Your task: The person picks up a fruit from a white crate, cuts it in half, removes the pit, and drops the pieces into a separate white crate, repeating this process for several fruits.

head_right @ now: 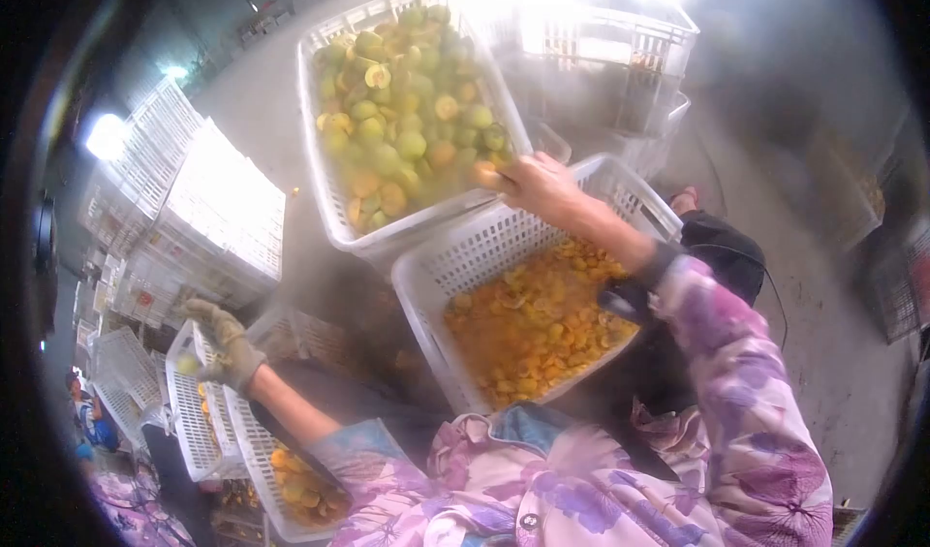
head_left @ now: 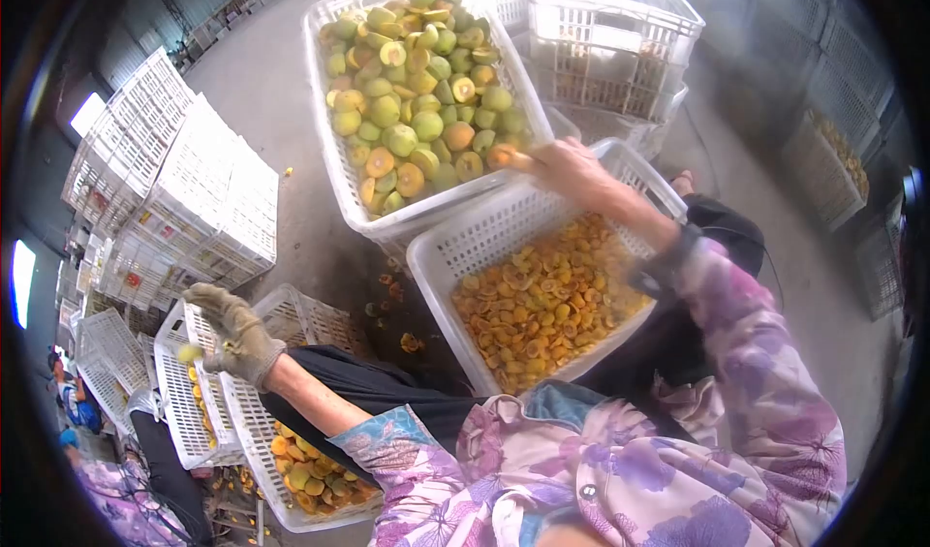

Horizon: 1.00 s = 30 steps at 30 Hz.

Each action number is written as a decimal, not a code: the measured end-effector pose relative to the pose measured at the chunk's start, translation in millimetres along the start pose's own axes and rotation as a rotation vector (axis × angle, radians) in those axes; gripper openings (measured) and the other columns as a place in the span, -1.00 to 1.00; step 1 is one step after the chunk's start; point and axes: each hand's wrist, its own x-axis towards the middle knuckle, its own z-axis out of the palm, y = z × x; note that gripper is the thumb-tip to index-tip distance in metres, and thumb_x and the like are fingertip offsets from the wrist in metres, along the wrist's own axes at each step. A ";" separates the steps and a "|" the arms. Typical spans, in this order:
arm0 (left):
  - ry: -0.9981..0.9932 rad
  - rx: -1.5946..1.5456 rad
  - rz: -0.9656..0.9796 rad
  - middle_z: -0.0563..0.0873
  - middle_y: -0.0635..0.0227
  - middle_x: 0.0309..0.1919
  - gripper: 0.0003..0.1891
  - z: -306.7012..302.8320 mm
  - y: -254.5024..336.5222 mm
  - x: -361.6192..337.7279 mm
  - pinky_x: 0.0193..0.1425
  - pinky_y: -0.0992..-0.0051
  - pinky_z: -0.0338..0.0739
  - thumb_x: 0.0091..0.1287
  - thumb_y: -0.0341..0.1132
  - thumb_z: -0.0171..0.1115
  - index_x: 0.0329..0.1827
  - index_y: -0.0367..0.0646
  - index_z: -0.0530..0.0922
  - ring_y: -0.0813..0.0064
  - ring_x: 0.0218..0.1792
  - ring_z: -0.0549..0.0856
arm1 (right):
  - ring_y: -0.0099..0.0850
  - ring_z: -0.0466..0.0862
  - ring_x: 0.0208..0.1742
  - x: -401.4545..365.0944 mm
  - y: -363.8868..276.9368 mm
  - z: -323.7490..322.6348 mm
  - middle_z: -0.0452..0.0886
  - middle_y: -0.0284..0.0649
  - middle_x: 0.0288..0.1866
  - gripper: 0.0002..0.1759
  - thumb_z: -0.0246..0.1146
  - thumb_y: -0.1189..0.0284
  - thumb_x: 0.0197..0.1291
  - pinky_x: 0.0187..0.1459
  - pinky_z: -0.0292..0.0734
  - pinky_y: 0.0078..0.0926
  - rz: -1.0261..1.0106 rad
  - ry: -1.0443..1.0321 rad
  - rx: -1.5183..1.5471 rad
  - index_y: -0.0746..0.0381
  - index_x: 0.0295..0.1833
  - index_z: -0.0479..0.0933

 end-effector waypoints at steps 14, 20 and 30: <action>0.864 0.352 -0.451 0.73 0.18 -0.08 -0.71 -103.5 -148.6 -39.5 0.03 0.14 0.69 0.44 -0.22 0.05 0.01 -0.22 0.60 0.30 -0.06 0.72 | -0.03 0.69 -0.19 86.7 -2.7 65.3 0.66 0.04 -0.29 -0.75 0.28 0.32 0.08 -0.19 0.57 -0.15 -0.006 0.032 -0.269 0.28 -0.21 0.63; 0.934 0.594 -0.631 0.69 0.22 -0.05 -0.78 -120.0 -184.1 -74.9 0.05 0.19 0.65 0.42 -0.27 0.11 -0.01 -0.19 0.56 0.31 -0.06 0.69 | -0.03 0.69 -0.19 81.9 7.3 52.4 0.67 0.07 -0.25 -0.75 0.26 0.35 0.07 -0.20 0.56 -0.13 0.228 0.104 -0.170 0.24 -0.17 0.66; 0.711 0.727 -0.839 0.52 0.27 0.14 -0.48 -95.6 -225.4 -113.5 0.20 0.24 0.48 0.47 0.10 -0.07 0.25 -0.12 0.40 0.29 0.13 0.51 | -0.04 0.60 -0.13 -8.0 -71.6 37.7 0.55 0.00 -0.16 -0.63 0.43 0.42 -0.05 -0.14 0.52 -0.22 -0.155 0.308 0.165 0.29 -0.17 0.44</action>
